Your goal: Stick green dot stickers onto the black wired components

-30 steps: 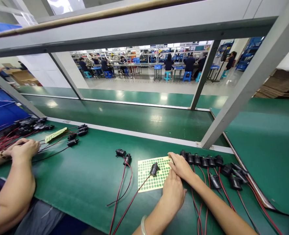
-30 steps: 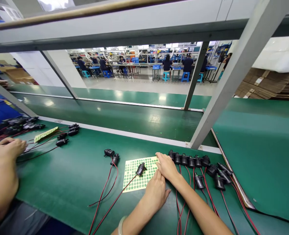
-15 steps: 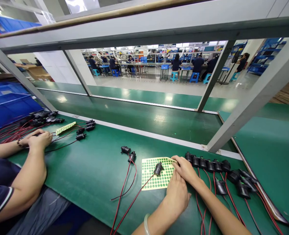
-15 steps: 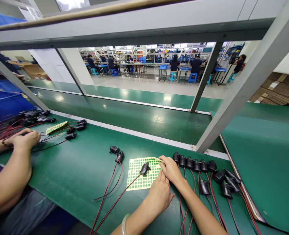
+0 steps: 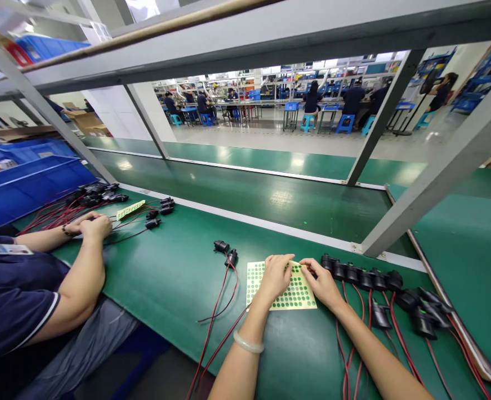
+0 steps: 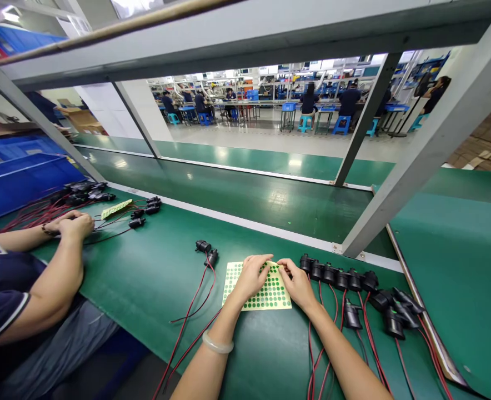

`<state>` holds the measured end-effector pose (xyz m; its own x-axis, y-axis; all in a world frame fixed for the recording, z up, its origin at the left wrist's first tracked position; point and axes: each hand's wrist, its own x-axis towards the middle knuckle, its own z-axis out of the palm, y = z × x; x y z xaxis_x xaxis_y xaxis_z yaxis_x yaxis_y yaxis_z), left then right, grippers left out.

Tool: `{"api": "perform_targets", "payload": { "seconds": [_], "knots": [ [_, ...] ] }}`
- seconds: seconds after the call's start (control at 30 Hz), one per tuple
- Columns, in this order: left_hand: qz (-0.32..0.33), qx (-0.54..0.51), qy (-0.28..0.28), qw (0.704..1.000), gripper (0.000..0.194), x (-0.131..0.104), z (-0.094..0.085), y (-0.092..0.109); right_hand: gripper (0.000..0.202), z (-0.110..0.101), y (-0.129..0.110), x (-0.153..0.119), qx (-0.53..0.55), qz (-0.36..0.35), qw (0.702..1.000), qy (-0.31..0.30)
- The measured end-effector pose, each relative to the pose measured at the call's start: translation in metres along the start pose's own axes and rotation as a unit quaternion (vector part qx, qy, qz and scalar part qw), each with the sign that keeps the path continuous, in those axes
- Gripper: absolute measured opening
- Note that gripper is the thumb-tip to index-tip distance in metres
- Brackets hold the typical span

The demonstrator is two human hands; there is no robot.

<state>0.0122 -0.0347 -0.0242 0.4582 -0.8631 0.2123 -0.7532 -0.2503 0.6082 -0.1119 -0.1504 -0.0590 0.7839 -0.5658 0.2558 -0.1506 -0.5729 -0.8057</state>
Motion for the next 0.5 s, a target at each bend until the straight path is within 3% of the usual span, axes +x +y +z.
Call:
{"api": "perform_targets", "payload": {
  "seconds": [0.27, 0.5],
  "knots": [
    [0.018, -0.009, -0.05, 0.999, 0.019, 0.0016, -0.0042, -0.0046, 0.03, 0.0001, 0.0021, -0.0011, 0.017, -0.017, 1.0, -0.018],
    [-0.005, -0.018, -0.077, 0.997, 0.023, 0.0023, -0.0066, -0.0054, 0.029, -0.003, -0.0054, -0.0001, -0.004, -0.056, 0.998, -0.013]
  ]
}}
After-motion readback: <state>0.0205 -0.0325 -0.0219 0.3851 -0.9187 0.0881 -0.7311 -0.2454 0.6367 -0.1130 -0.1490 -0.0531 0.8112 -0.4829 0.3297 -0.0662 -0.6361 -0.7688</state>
